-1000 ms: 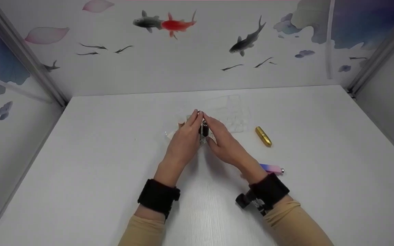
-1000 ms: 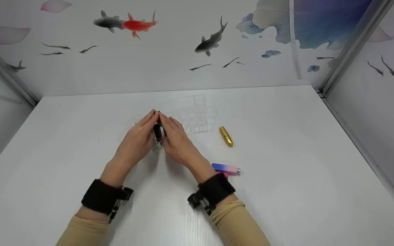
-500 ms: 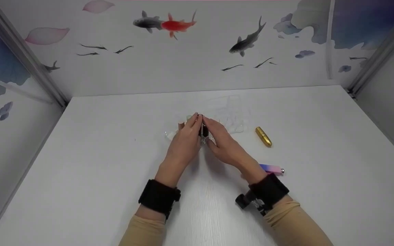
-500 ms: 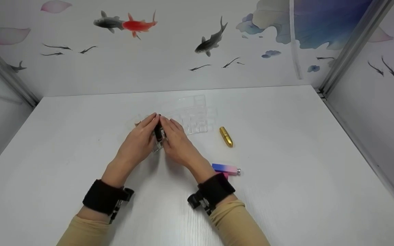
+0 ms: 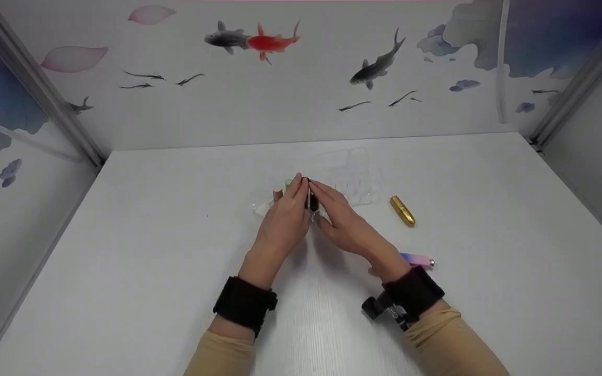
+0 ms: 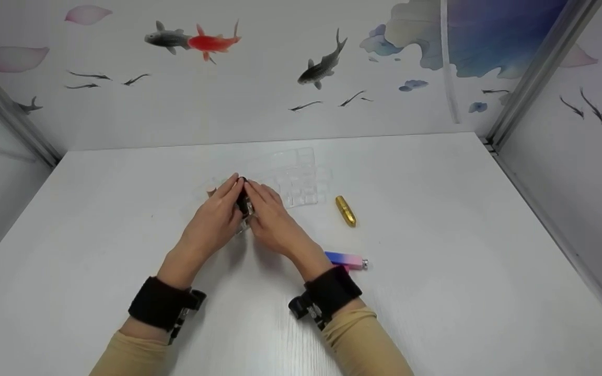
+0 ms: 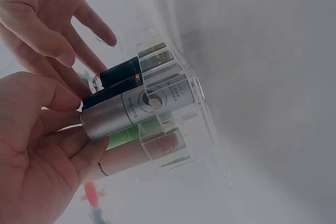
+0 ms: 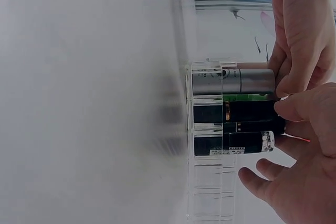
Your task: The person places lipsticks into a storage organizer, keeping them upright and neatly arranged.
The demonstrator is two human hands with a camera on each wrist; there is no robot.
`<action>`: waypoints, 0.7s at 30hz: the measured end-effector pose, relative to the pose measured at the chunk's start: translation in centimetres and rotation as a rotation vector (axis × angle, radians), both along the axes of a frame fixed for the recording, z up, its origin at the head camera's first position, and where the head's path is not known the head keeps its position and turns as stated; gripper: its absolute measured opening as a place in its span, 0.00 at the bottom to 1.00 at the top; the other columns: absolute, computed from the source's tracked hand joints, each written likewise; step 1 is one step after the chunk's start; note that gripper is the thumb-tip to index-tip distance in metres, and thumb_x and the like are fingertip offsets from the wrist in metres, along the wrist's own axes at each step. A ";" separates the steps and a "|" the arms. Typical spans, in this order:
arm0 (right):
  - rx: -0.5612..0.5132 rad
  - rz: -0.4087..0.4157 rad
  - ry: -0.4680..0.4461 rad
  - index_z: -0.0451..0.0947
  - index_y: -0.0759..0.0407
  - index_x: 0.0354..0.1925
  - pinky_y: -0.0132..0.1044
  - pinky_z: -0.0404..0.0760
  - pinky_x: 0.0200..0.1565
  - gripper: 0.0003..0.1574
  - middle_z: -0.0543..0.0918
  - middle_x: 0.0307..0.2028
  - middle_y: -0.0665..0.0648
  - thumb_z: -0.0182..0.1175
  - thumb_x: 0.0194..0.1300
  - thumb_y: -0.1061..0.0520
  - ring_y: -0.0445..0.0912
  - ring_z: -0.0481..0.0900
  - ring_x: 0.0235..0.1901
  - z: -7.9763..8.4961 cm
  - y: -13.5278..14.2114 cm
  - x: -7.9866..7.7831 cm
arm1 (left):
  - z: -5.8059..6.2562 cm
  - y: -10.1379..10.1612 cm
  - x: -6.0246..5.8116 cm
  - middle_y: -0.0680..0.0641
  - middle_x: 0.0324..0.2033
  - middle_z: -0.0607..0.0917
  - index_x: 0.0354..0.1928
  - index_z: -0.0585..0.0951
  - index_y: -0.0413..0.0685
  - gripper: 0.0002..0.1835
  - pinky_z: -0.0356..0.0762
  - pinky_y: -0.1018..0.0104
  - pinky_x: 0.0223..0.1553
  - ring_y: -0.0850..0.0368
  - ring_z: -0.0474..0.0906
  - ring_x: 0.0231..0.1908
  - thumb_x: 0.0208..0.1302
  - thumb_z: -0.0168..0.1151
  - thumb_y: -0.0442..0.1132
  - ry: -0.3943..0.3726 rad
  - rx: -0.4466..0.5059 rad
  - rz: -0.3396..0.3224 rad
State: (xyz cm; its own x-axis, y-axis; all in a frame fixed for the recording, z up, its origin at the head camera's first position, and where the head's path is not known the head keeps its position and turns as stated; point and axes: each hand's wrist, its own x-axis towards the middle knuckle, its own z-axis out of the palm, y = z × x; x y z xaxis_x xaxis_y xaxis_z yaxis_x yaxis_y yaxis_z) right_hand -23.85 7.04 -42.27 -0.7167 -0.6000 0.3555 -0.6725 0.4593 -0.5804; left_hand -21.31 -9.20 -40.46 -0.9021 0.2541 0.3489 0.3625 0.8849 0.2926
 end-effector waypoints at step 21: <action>-0.007 -0.142 -0.031 0.60 0.61 0.74 0.53 0.77 0.64 0.36 0.68 0.71 0.63 0.56 0.72 0.64 0.56 0.67 0.71 2.6 2.4 1.5 | 0.3 0.7 0.2 0.43 0.70 0.72 0.68 0.72 0.42 0.25 0.71 0.42 0.66 0.48 0.75 0.66 0.69 0.59 0.31 0.058 -0.006 0.039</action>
